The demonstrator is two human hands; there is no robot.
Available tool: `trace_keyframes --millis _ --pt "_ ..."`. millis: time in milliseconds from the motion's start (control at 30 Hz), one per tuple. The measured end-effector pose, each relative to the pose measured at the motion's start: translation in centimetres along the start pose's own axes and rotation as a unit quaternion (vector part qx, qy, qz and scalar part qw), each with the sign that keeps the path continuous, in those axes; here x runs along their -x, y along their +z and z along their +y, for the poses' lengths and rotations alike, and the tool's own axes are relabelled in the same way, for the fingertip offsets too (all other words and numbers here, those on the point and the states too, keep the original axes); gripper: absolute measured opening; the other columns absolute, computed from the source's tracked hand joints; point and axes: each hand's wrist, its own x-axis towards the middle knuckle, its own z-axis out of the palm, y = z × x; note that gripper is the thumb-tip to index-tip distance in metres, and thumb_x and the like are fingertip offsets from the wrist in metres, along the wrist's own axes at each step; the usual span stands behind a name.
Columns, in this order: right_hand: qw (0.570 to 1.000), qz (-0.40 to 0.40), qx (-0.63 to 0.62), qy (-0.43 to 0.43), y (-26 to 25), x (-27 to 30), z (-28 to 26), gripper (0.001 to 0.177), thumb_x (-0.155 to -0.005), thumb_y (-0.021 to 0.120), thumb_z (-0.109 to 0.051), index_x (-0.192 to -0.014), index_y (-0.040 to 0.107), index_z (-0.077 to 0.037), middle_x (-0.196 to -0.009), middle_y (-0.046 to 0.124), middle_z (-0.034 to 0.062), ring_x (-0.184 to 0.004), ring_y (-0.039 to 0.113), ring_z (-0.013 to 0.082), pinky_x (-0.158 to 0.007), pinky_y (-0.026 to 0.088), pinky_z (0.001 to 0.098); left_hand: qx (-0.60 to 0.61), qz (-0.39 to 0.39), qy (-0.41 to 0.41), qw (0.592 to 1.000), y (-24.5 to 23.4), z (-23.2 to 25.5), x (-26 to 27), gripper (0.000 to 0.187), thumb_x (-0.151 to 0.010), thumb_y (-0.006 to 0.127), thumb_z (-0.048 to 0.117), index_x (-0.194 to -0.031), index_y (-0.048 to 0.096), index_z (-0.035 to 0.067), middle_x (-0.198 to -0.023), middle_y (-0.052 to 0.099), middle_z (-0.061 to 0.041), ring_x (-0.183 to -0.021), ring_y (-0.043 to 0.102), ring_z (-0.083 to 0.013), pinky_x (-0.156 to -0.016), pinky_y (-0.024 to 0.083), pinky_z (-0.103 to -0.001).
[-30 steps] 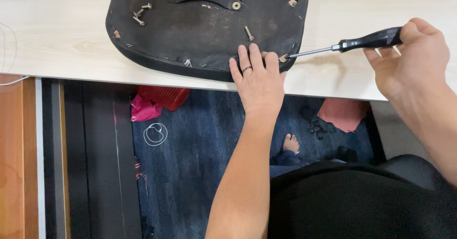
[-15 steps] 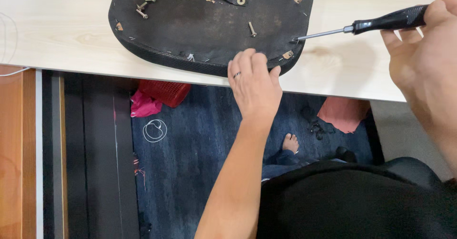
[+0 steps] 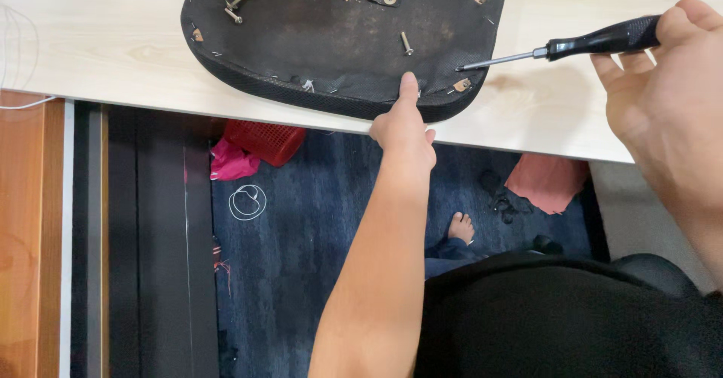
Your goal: The person uses a screwdriver to fasten screws into the underside of an overturned office chair base. They systematically tighten multiple screws around the perimeter of the base while it rests on a wooden table.
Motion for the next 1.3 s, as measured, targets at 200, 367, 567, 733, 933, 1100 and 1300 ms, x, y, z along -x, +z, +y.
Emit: trace_keyframes --millis 200,367,567,733,933,1100,1300 --pt "1.000 0.020 0.008 -0.006 0.5 0.4 -0.1 0.035 -0.115 0.045 -0.008 -0.148 0.034 -0.009 -0.147 0.040 0.0201 -0.135 0.050 0.0380 -0.113 0.048 0.0634 0.032 -0.028 -0.012 0.999 -0.8 0.3 -1.9 0.077 -0.078 0.082 0.030 -0.135 0.052 -0.012 -0.141 0.052 -0.025 -0.128 0.056 -0.0402 -0.100 0.047 -0.045" --pt "1.000 -0.006 0.015 -0.011 0.5 0.4 -0.5 0.035 -0.116 0.044 -0.007 -0.149 0.032 -0.010 -0.149 0.038 0.0207 -0.138 0.049 0.0387 -0.118 0.046 0.0627 0.069 -0.012 -0.002 0.998 -0.7 -0.1 -1.6 0.092 -0.079 0.083 0.019 -0.146 0.029 -0.014 -0.149 0.046 -0.025 -0.136 0.050 -0.0347 -0.110 0.043 -0.043" --pt "1.000 -0.002 0.002 0.001 0.3 -0.6 -1.4 0.037 -0.114 0.047 -0.004 -0.148 0.034 -0.010 -0.147 0.041 0.0197 -0.136 0.049 0.0372 -0.117 0.047 0.0633 0.047 -0.020 0.020 0.998 -1.8 0.0 0.0 0.101 -0.082 0.083 0.019 -0.151 0.016 -0.010 -0.151 0.040 -0.026 -0.138 0.047 -0.0358 -0.114 0.045 -0.044" --pt "0.998 -0.054 0.003 -0.011 0.6 -0.5 -2.6 0.014 -0.117 0.043 -0.002 -0.131 0.040 -0.004 -0.141 0.049 0.0178 -0.137 0.051 0.0347 -0.120 0.046 0.0634 0.043 -0.068 0.053 0.995 -4.4 0.0 0.5 0.072 -0.077 0.081 0.021 -0.135 0.049 -0.008 -0.131 0.064 -0.019 -0.122 0.064 -0.0318 -0.108 0.047 -0.044" --pt "0.993 -0.096 0.057 -0.046 1.1 0.5 -4.0 0.014 -0.112 0.036 -0.008 -0.114 0.050 -0.010 -0.136 0.048 0.0132 -0.138 0.055 0.0289 -0.122 0.044 0.0621 -0.020 -0.080 0.082 0.993 -8.5 0.6 1.6 0.056 -0.084 0.077 0.023 -0.125 0.057 -0.009 -0.120 0.071 -0.019 -0.113 0.070 -0.0325 -0.105 0.050 -0.045" --pt "0.992 -0.077 0.072 -0.064 1.2 0.0 -4.1 0.010 -0.112 0.038 -0.011 -0.113 0.048 -0.009 -0.135 0.047 0.0141 -0.136 0.054 0.0293 -0.121 0.041 0.0619 -0.028 -0.073 0.109 0.991 -11.3 2.3 1.5 0.049 -0.085 0.074 0.024 -0.121 0.063 -0.007 -0.118 0.072 -0.017 -0.109 0.071 -0.0324 -0.101 0.053 -0.046" --pt "0.985 -0.064 0.137 -0.081 0.7 -0.5 -3.3 0.017 -0.109 0.038 -0.015 -0.120 0.050 -0.008 -0.134 0.051 0.0181 -0.135 0.052 0.0296 -0.118 0.039 0.0568 -0.021 -0.015 0.154 0.988 -14.0 5.1 0.7 0.041 -0.090 0.071 0.027 -0.119 0.065 -0.001 -0.117 0.074 -0.013 -0.105 0.072 -0.0266 -0.096 0.052 -0.044"
